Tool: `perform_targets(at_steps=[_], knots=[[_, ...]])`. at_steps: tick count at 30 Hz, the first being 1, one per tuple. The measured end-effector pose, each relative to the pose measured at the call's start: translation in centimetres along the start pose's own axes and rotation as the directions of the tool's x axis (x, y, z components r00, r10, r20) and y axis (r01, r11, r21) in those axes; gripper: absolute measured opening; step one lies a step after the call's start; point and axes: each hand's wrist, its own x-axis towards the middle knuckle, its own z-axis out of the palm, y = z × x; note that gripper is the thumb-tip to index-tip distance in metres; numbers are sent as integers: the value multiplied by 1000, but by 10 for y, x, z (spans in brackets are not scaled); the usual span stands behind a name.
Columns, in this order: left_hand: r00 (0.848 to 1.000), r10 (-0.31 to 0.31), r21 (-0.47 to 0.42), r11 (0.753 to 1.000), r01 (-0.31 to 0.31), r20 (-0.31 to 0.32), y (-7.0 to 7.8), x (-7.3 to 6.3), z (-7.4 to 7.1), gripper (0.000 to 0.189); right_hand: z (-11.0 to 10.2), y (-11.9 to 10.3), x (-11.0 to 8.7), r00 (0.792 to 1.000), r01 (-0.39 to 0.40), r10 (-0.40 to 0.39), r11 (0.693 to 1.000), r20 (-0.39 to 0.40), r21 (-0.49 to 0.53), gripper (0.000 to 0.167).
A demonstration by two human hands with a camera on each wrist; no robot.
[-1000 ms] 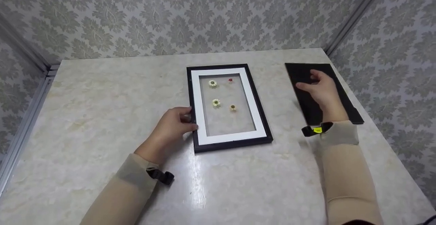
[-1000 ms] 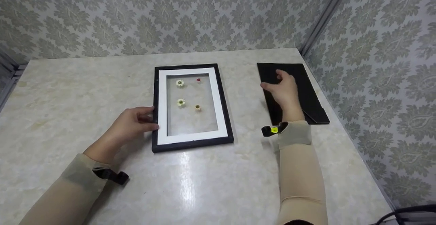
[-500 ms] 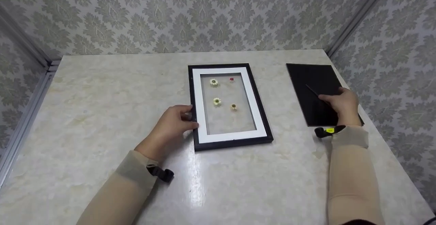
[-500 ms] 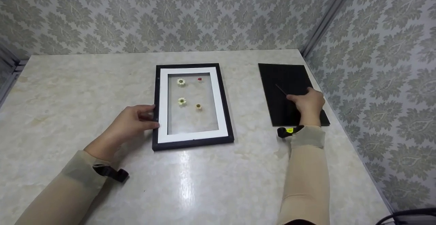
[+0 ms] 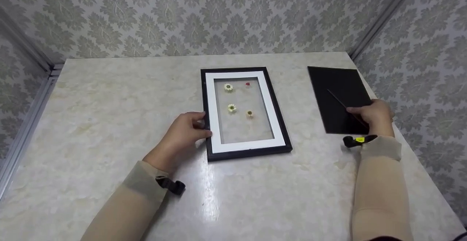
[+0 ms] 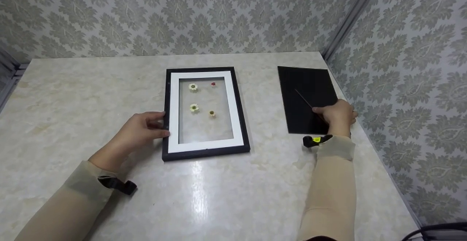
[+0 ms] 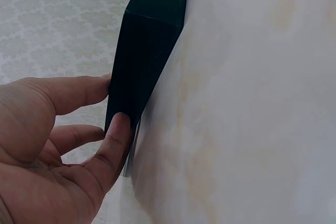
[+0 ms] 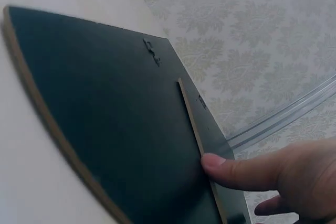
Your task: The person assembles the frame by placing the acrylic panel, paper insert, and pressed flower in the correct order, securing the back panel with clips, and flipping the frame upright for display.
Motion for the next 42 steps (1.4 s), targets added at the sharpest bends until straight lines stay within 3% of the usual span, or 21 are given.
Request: perform_targets(at_steps=[6,12,16,21,24,28,32,37,42], knots=[[1000,3,-11,1000,-3,2,1,0,1,72,1,1,1,1000,25,-25,999,8,40,126],[1000,-3,-20,1000,3,2,1,-2,0,73,1,-6,1,999,-1,-4,994,44,113,126],[1000,-12,-30,999,12,-2,0,-2,0,74,-3,-12,-2,996,-26,8,979,90,202,114],[1000,-15,-31,999,15,-4,-1,-3,-1,74,-11,-15,-7,986,-96,37,922,162,376,84],[1000,-8,-20,1000,8,-5,-1,-3,0,74,-13,-17,-9,979,-138,35,836,199,530,76],[1000,1,-7,1000,-1,-8,-1,-3,0,74,-16,-23,-13,973,-176,3,659,231,731,77],[1000,4,-2,1000,-4,-10,-2,-3,1,74,-19,-31,-18,967,-204,-32,492,252,846,81],[1000,13,9,1000,-13,-6,-1,-1,1,74,-19,-42,-27,945,-263,-111,297,307,918,78],[1000,13,10,1000,-13,2,0,1,0,74,-11,-57,-37,897,-274,-304,191,322,943,52]])
